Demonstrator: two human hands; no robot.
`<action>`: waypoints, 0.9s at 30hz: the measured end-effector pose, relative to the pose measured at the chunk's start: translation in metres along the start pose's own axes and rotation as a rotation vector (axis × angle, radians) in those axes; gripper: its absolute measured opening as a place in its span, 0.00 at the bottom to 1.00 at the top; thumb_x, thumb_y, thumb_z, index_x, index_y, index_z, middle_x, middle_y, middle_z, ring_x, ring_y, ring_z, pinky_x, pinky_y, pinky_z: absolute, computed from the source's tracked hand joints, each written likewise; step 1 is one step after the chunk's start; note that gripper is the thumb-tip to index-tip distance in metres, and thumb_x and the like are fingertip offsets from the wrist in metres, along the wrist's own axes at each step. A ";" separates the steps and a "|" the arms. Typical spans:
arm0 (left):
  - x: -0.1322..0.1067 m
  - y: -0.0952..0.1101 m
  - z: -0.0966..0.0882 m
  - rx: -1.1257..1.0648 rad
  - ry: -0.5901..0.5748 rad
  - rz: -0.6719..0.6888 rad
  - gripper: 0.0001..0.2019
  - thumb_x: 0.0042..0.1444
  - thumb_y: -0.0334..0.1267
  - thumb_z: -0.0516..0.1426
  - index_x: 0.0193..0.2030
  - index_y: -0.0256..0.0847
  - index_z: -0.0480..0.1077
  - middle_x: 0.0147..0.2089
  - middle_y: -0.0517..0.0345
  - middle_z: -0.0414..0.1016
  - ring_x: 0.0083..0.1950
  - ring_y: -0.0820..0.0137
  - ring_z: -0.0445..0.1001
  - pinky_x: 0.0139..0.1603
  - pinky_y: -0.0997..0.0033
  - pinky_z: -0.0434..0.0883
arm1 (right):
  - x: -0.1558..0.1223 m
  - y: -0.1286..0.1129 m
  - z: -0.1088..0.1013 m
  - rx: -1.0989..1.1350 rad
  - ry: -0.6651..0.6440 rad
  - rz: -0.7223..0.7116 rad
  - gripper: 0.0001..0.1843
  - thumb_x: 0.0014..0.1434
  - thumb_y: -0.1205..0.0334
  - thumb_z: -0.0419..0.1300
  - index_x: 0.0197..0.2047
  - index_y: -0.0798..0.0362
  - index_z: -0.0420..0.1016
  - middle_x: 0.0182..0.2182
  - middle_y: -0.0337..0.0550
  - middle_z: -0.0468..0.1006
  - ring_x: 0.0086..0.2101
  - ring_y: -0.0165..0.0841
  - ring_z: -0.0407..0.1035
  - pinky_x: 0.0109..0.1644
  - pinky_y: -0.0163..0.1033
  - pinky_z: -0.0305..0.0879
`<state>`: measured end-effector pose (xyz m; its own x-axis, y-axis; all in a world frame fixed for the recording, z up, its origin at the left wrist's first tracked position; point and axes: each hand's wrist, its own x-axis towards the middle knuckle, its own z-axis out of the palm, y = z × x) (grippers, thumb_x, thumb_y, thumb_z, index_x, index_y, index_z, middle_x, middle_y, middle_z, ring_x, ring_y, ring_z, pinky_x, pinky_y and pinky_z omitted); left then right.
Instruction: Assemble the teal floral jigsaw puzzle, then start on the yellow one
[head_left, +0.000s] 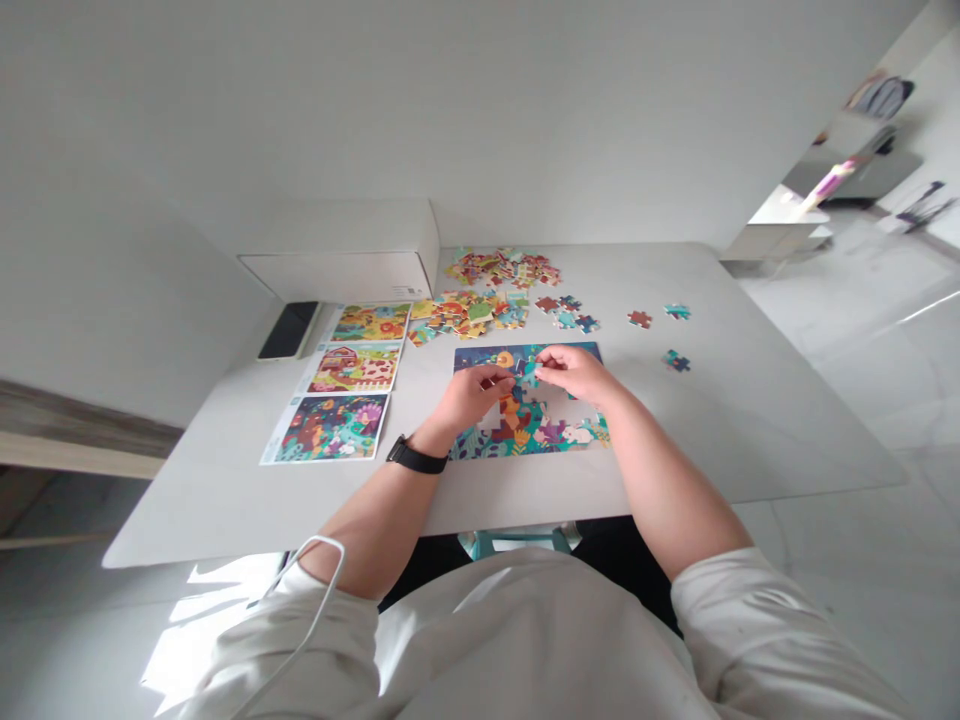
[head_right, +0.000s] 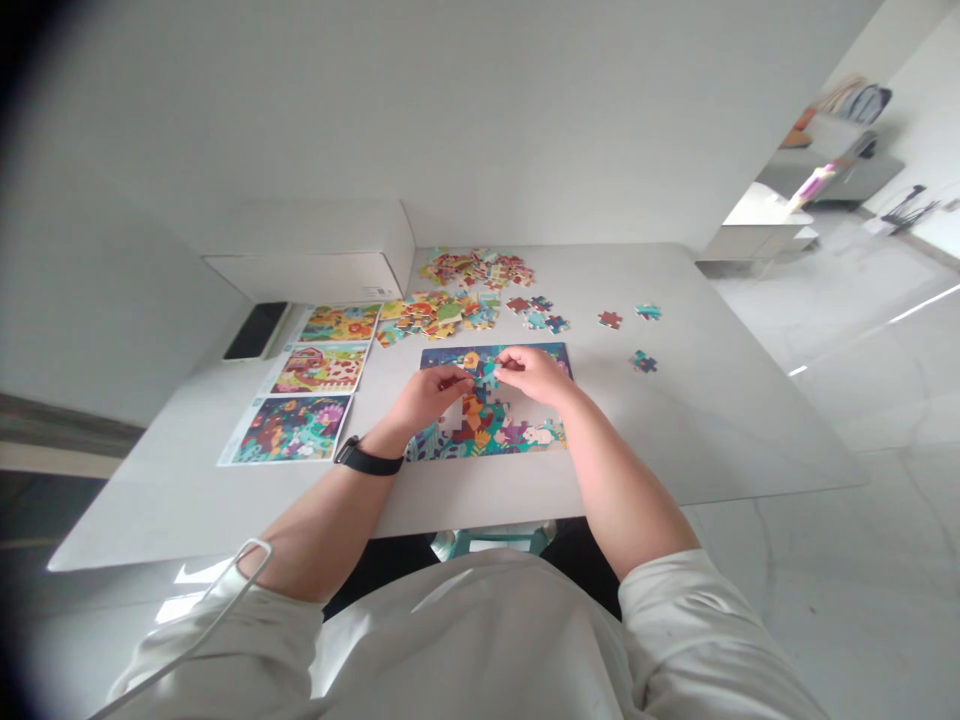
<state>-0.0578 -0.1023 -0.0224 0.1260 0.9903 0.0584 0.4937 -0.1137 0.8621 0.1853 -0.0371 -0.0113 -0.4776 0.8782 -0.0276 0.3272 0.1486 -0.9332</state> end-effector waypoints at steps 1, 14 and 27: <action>0.000 0.001 0.000 0.036 0.000 0.007 0.18 0.66 0.54 0.61 0.42 0.42 0.83 0.31 0.58 0.80 0.34 0.68 0.75 0.34 0.72 0.70 | 0.000 0.003 -0.002 -0.020 -0.008 0.013 0.15 0.57 0.48 0.70 0.40 0.50 0.80 0.33 0.39 0.82 0.32 0.33 0.71 0.36 0.36 0.65; 0.004 -0.012 0.007 0.292 0.034 0.216 0.13 0.63 0.37 0.63 0.53 0.42 0.82 0.44 0.54 0.85 0.43 0.64 0.81 0.52 0.64 0.77 | 0.005 0.022 -0.020 -0.187 -0.064 0.120 0.12 0.63 0.59 0.69 0.50 0.50 0.82 0.36 0.40 0.85 0.31 0.31 0.74 0.35 0.33 0.67; 0.001 -0.007 0.007 0.326 -0.027 0.274 0.12 0.60 0.33 0.65 0.51 0.42 0.82 0.48 0.53 0.86 0.48 0.62 0.83 0.58 0.60 0.79 | 0.004 0.013 0.000 -0.537 -0.059 0.056 0.09 0.66 0.65 0.68 0.49 0.48 0.86 0.38 0.40 0.87 0.38 0.35 0.80 0.44 0.37 0.69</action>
<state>-0.0547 -0.1011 -0.0316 0.3107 0.9180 0.2463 0.6843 -0.3959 0.6124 0.1878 -0.0314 -0.0236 -0.4872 0.8668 -0.1066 0.7169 0.3273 -0.6156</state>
